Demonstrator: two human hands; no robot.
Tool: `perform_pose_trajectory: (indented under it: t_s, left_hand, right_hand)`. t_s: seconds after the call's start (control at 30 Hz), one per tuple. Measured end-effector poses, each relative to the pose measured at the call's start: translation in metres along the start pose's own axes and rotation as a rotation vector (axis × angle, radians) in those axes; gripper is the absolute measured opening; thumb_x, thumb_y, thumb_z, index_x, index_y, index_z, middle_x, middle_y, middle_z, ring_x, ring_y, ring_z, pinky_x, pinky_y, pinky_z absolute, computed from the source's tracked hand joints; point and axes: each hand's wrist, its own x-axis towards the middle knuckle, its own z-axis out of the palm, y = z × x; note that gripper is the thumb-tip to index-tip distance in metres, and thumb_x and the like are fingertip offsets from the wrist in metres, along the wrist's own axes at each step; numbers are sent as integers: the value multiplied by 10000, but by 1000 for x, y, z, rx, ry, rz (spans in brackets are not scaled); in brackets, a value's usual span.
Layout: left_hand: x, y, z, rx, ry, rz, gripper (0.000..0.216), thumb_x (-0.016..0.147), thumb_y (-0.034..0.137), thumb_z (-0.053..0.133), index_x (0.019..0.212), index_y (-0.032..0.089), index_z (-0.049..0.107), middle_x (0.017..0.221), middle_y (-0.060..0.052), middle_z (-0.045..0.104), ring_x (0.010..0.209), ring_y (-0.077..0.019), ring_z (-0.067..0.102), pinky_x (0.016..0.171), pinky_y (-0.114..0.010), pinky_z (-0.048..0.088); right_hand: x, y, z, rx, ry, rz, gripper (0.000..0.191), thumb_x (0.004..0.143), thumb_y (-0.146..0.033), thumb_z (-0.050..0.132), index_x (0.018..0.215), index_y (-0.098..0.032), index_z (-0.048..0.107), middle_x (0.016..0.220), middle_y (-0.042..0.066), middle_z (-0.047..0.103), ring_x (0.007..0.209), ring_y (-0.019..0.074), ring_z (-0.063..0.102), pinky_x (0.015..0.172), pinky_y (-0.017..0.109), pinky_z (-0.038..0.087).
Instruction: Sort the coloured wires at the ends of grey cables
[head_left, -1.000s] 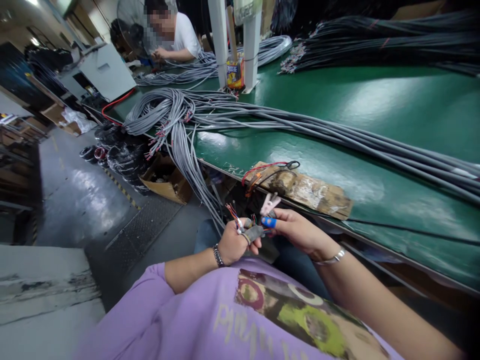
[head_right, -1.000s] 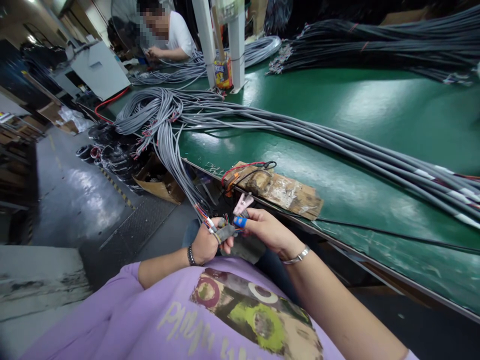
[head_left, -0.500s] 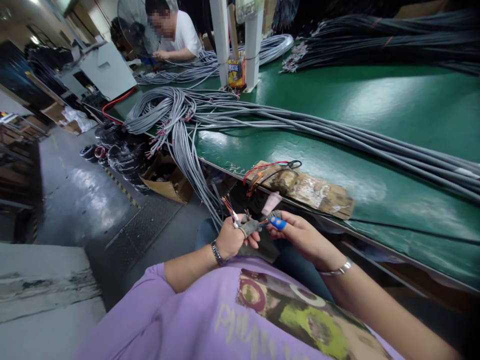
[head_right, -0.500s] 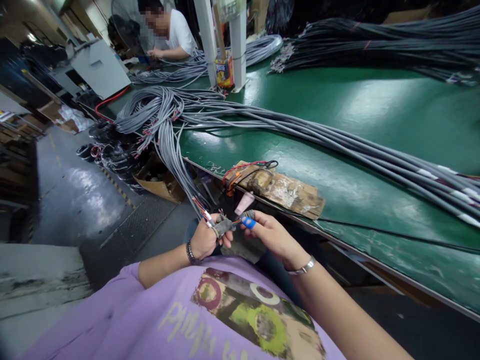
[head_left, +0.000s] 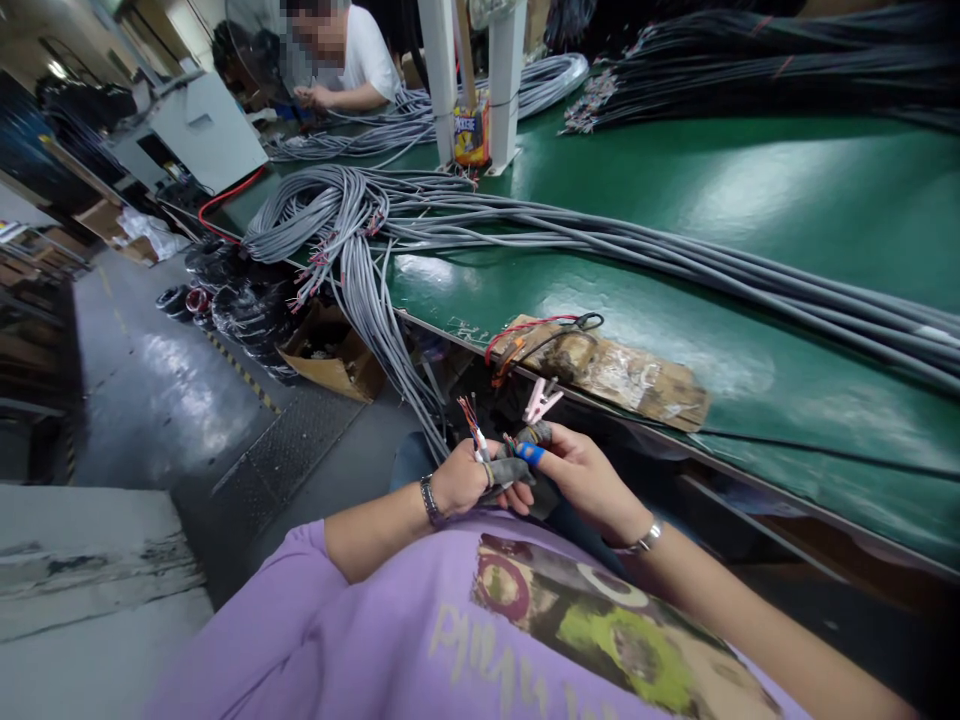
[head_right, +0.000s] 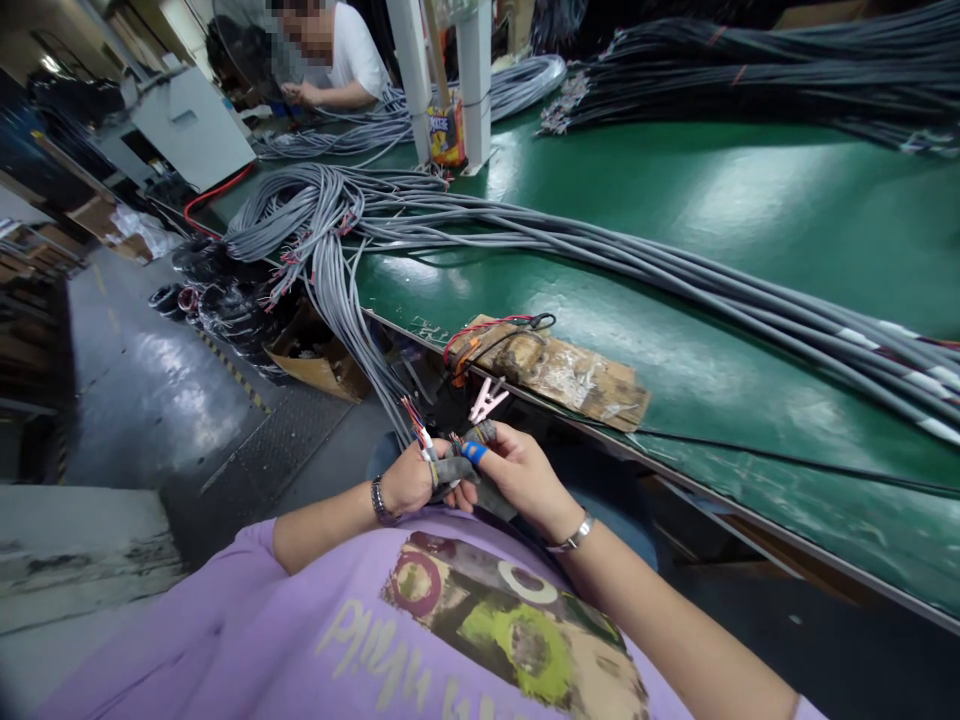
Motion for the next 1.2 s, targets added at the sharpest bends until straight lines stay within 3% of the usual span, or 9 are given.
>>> perform_pose_trajectory:
  t_s: [0.17,0.33,0.6,0.73,1.03,1.2]
  left_hand:
    - [4,-4,2,-65,184,113,483,638,577,706,689,124,547,567,-52,642,441,-132,599,391,-194,350]
    - [6,-6,3,-122,295,151,480,646,582,693,696,155,481,546,-25,626,420,-140,598,371,-194,325]
    - [1,-6,3,-12,245,156,435,695,556,657,685,142,524,574,-41,644,421,-122,595,366,-181,328]
    - [1,-7,4,41,252,135,446,687,570,655,666,138,545,593,-52,654,431,-117,595,369,-177,337]
    - [0,-5,3,49,237,188,449,719,575,635,670,137,549,598,-53,656,436,-115,591,384,-185,353]
    - [-1,-5,3,26,257,177,436,714,562,647,677,143,529,595,-46,650,436,-114,591,377,-184,339]
  right_hand:
    - [6,10,3,87,134,37,311,648,-443,753,637,-187,577,544,-36,513,512,101,406,519,259,335]
    - [5,16,2,111,160,68,325,631,-430,761,608,-186,548,530,-46,463,506,92,368,513,257,302]
    - [8,-2,4,-40,64,47,379,647,-527,741,762,-191,606,661,-3,565,593,129,448,563,274,358]
    - [10,-8,8,-115,57,31,411,631,-570,734,705,-192,592,650,9,575,595,139,452,580,288,366]
    - [7,2,9,7,133,77,360,612,-505,762,665,-196,584,572,-24,519,522,109,400,520,265,340]
    - [9,4,7,-3,96,64,359,630,-509,749,662,-192,584,586,-16,531,530,107,404,513,257,343]
